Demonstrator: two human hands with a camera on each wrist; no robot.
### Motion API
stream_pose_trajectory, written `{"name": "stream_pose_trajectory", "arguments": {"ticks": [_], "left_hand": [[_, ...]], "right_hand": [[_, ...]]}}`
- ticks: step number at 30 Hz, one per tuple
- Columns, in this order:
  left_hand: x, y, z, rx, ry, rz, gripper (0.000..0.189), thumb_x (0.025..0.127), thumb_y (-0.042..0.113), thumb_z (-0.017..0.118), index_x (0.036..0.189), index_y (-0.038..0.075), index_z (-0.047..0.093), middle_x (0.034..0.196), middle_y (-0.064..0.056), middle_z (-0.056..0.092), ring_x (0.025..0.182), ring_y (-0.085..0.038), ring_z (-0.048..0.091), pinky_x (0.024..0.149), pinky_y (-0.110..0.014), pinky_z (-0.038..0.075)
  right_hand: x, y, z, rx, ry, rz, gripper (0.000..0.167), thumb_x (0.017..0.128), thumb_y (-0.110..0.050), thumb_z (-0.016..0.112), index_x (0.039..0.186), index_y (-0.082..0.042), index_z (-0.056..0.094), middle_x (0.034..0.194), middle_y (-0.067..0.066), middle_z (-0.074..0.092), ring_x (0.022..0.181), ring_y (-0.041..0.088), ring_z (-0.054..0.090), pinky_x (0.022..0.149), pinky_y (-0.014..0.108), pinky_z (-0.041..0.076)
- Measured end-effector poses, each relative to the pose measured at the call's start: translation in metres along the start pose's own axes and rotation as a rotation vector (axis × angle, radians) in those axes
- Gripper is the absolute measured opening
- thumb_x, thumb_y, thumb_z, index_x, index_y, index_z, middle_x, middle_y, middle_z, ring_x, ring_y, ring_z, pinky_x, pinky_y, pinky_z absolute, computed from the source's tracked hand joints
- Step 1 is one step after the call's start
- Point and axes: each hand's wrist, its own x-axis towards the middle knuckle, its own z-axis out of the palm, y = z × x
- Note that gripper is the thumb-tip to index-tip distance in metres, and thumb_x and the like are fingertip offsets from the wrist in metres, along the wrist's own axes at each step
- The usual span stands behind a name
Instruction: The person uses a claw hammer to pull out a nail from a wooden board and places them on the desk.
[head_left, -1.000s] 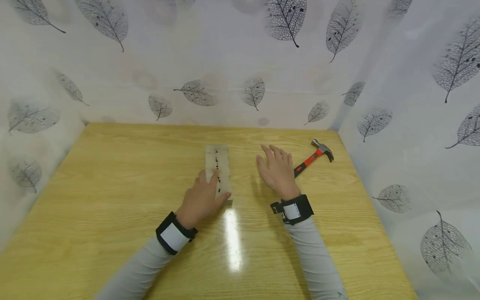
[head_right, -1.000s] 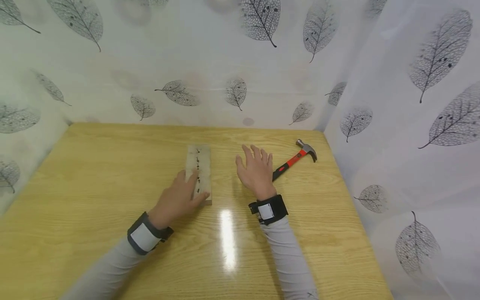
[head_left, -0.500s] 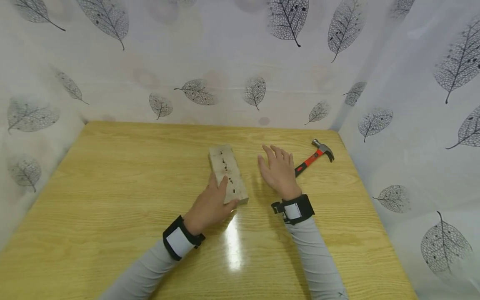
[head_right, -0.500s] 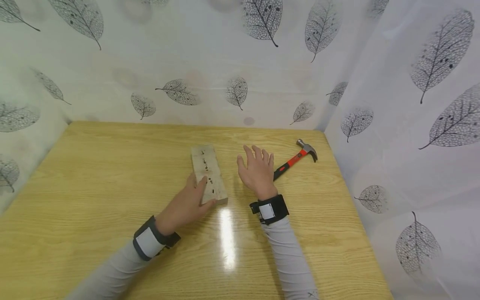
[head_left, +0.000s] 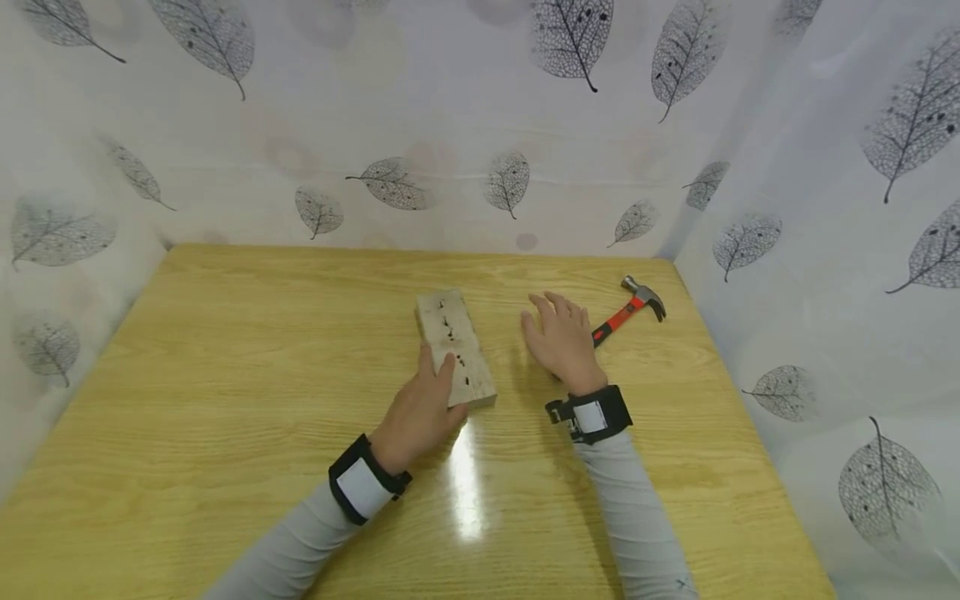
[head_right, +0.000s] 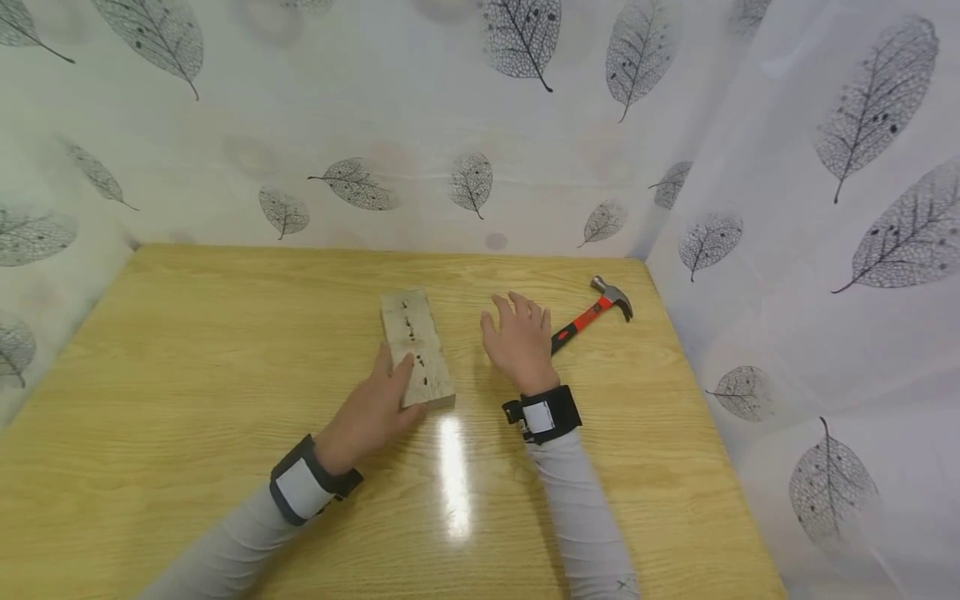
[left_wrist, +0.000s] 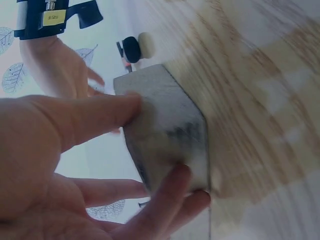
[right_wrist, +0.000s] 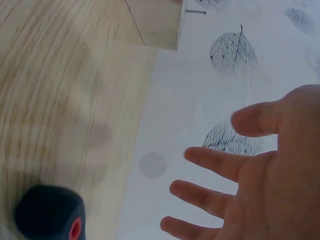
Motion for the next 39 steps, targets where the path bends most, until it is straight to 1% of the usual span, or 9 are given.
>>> {"name": "stream_pose_trajectory", "arguments": {"ticks": [3,10,17,20,22,25,31,35,39], "left_hand": [[0.001,0.0,0.002,0.012,0.014,0.003,0.079,0.092,0.024,0.076,0.153,-0.007,0.036,0.16,-0.042,0.007,0.06,-0.016,0.051,0.048,-0.026,0.042],[0.001,0.002,0.007,0.052,0.087,0.041,0.078,0.091,0.027,0.079,0.15,-0.008,0.041,0.158,-0.043,0.014,0.066,-0.017,0.055,0.048,-0.024,0.042],[0.003,0.001,0.002,0.048,0.067,0.031,0.08,0.092,0.04,0.076,0.15,-0.005,0.043,0.159,-0.042,0.013,0.062,-0.016,0.056,0.043,-0.025,0.039],[0.003,0.001,-0.005,0.054,0.055,0.015,0.075,0.096,0.044,0.068,0.149,-0.004,0.044,0.159,-0.038,0.019,0.087,-0.03,0.067,0.048,-0.031,0.048],[0.002,0.002,-0.009,0.063,0.064,0.01,0.071,0.099,0.045,0.064,0.147,-0.004,0.047,0.158,-0.036,0.025,0.109,-0.04,0.064,0.054,-0.037,0.053],[0.003,0.002,-0.013,0.09,0.091,0.005,0.066,0.1,0.044,0.062,0.143,-0.004,0.051,0.154,-0.034,0.034,0.112,-0.041,0.064,0.056,-0.041,0.056],[0.007,-0.002,-0.02,0.116,0.134,-0.002,0.06,0.1,0.045,0.062,0.14,0.001,0.057,0.151,-0.03,0.04,0.097,-0.034,0.067,0.048,-0.033,0.05],[0.008,-0.005,-0.024,0.117,0.153,-0.007,0.059,0.1,0.047,0.06,0.139,0.003,0.058,0.152,-0.028,0.04,0.101,-0.037,0.067,0.049,-0.036,0.052],[0.007,-0.007,-0.025,0.11,0.17,0.01,0.058,0.1,0.046,0.061,0.139,0.002,0.059,0.151,-0.028,0.04,0.104,-0.038,0.066,0.049,-0.038,0.052]], "right_hand": [[0.002,0.015,-0.007,0.006,-0.005,0.029,0.054,0.109,-0.037,0.038,0.151,-0.005,0.046,0.158,0.024,0.035,0.146,0.05,0.028,0.12,0.063,0.017],[0.0,0.044,-0.03,0.041,-0.084,0.086,0.052,0.107,-0.027,0.041,0.15,0.0,0.044,0.154,0.031,0.035,0.137,0.053,0.037,0.109,0.065,0.036],[0.001,0.062,-0.041,0.025,-0.147,0.103,0.049,0.104,-0.009,0.044,0.151,0.0,0.042,0.152,0.031,0.036,0.111,0.04,0.054,0.082,0.047,0.049],[0.002,0.071,-0.04,0.032,-0.16,0.114,0.051,0.101,-0.004,0.045,0.151,-0.001,0.043,0.151,0.031,0.037,0.097,0.035,0.053,0.069,0.039,0.045],[0.003,0.076,-0.04,0.043,-0.172,0.122,0.057,0.095,0.003,0.045,0.151,-0.002,0.044,0.151,0.031,0.036,0.09,0.034,0.051,0.062,0.035,0.042],[0.003,0.082,-0.039,0.037,-0.196,0.093,0.069,0.082,0.012,0.045,0.149,-0.003,0.048,0.154,0.031,0.035,0.087,0.031,0.045,0.055,0.03,0.034],[0.004,0.087,-0.034,-0.076,-0.225,-0.059,0.061,0.075,0.017,0.058,0.132,-0.005,0.066,0.142,0.027,0.05,0.114,0.039,0.051,0.074,0.038,0.044],[0.004,0.086,-0.031,-0.142,-0.212,-0.097,0.052,0.073,0.013,0.065,0.119,-0.009,0.072,0.128,0.023,0.058,0.111,0.04,0.055,0.092,0.051,0.044],[0.006,0.085,-0.027,-0.169,-0.223,-0.101,0.044,0.071,0.011,0.067,0.107,-0.013,0.074,0.116,0.016,0.06,0.104,0.037,0.057,0.096,0.056,0.04]]}}
